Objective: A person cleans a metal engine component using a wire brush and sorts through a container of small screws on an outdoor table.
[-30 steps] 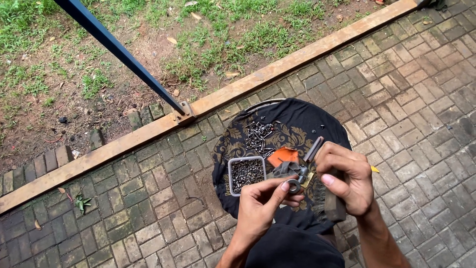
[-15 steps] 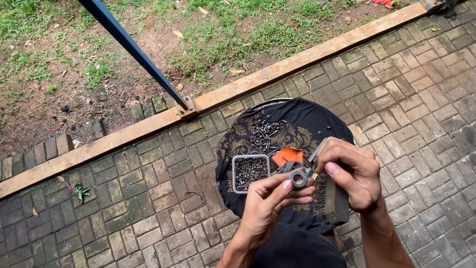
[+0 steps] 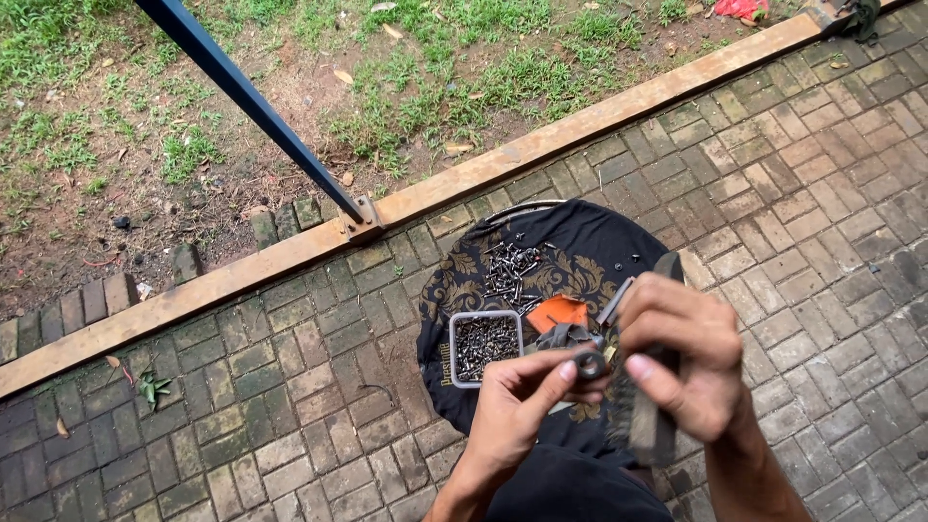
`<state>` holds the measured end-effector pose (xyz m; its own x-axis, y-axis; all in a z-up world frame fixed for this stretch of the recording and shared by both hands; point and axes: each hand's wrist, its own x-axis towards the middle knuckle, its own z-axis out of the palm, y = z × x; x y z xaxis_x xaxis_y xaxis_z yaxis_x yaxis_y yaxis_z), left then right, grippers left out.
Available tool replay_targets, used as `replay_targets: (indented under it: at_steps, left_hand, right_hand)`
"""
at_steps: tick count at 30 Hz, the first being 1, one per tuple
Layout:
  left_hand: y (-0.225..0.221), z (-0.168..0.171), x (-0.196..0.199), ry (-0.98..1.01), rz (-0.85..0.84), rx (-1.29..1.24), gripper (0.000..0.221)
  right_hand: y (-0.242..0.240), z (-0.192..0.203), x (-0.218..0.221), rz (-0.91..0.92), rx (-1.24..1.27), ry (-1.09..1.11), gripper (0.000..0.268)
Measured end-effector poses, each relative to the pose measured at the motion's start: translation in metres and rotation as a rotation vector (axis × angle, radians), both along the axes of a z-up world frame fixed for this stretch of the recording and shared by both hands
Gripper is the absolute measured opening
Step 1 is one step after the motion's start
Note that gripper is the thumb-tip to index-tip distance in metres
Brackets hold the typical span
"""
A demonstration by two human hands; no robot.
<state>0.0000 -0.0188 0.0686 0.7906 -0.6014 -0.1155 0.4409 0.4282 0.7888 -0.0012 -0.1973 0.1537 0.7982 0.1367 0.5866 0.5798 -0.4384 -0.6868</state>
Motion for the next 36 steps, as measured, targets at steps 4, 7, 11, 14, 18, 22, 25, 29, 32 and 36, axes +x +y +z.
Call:
replay_targets:
  at_steps: [4,7,11,14,18,22,25,29,32,36]
  left_hand:
    - [0.01,0.001,0.005,-0.213,-0.043,0.349,0.018]
    - [0.018,0.0,0.002,0.039,-0.112,0.216,0.021]
    - [0.022,0.0,0.003,-0.083,-0.047,0.329,0.018]
    - [0.025,0.004,0.005,-0.3,-0.044,0.417,0.014]
    - [0.035,0.011,0.004,-0.111,-0.154,0.278,0.018]
    - [0.03,0.005,0.0,-0.12,-0.063,0.366,0.018]
    - [0.034,0.004,0.005,-0.406,-0.071,0.476,0.017]
    - [0.036,0.011,0.0,-0.204,-0.119,0.345,0.016]
    - [0.03,0.011,0.008,-0.34,-0.06,0.41,0.013]
    - [0.03,0.005,0.006,-0.359,-0.08,0.377,0.013]
  right_hand:
    - [-0.001,-0.002,0.019,0.12,-0.248,-0.057,0.023]
    - [-0.013,-0.007,0.03,-0.012,-0.408,-0.13,0.02]
    - [0.003,0.01,0.023,0.104,-0.328,-0.064,0.019]
    - [0.013,0.003,0.021,0.259,-0.415,-0.054,0.016]
    - [-0.018,-0.011,0.04,0.021,-0.577,-0.11,0.011]
    - [0.006,0.006,0.028,0.18,-0.38,-0.078,0.011]
    - [0.016,-0.001,0.026,0.367,-0.369,-0.017,0.014]
    - [-0.012,-0.006,0.042,0.126,-0.382,-0.029,0.011]
    - [0.007,0.009,0.033,0.274,-0.306,0.016,0.015]
    - [0.012,-0.008,0.035,0.269,-0.345,0.034,0.012]
